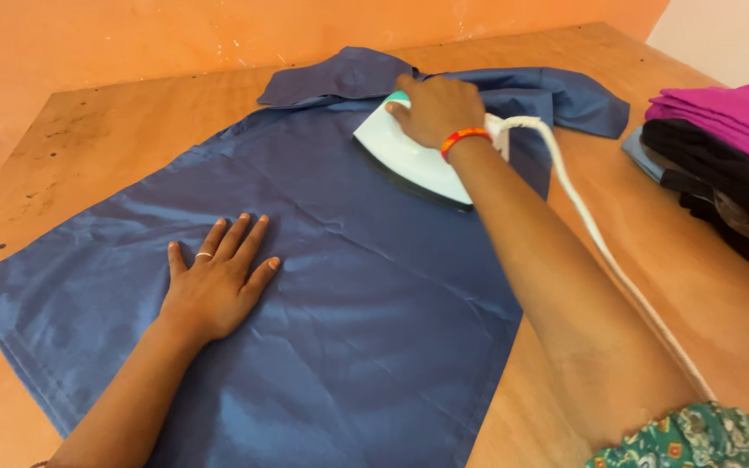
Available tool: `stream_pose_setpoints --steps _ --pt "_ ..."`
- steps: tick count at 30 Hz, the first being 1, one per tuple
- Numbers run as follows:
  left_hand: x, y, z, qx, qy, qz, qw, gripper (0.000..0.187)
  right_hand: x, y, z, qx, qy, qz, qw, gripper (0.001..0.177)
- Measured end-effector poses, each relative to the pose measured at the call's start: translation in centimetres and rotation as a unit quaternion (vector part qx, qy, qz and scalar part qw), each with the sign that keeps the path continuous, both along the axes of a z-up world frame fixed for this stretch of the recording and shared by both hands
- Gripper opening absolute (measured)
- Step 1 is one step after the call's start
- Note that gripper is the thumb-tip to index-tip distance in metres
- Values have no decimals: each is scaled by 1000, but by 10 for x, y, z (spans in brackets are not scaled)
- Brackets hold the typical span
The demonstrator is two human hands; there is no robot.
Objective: The person irons a blue shirt laid flat on a wooden table. They use a white and teal iron to smooth the fabric, moving it across the body and sleeves while holding the shirt in place with the other hand.
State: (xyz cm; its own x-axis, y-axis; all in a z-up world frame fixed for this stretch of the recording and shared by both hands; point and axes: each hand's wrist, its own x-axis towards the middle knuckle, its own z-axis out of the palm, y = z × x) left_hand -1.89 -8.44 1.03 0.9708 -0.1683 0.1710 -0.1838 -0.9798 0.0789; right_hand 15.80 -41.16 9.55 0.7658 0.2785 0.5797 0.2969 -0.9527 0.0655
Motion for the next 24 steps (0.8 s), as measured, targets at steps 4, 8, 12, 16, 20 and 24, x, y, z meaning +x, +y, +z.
stream_pose_setpoints --steps 4,8,12,16,20,24 --pt "3 1 -4 -2 -12 4 1000 79 -7 44 -3 17 28 41 999 37" --pt "6 6 -8 -61 -32 1 998 77 -19 109 -5 40 31 95 994 35" --pt "8 17 -11 -158 -96 39 982 71 -33 159 -2 66 19 138 988 40" --pt "10 33 -18 -163 -167 109 966 70 -53 186 -3 65 11 169 983 37" --pt "17 61 -21 -143 -122 215 958 70 -76 192 -1 56 20 196 979 36" --pt "25 74 -22 -206 -53 265 940 64 -102 184 6 45 34 235 970 39"
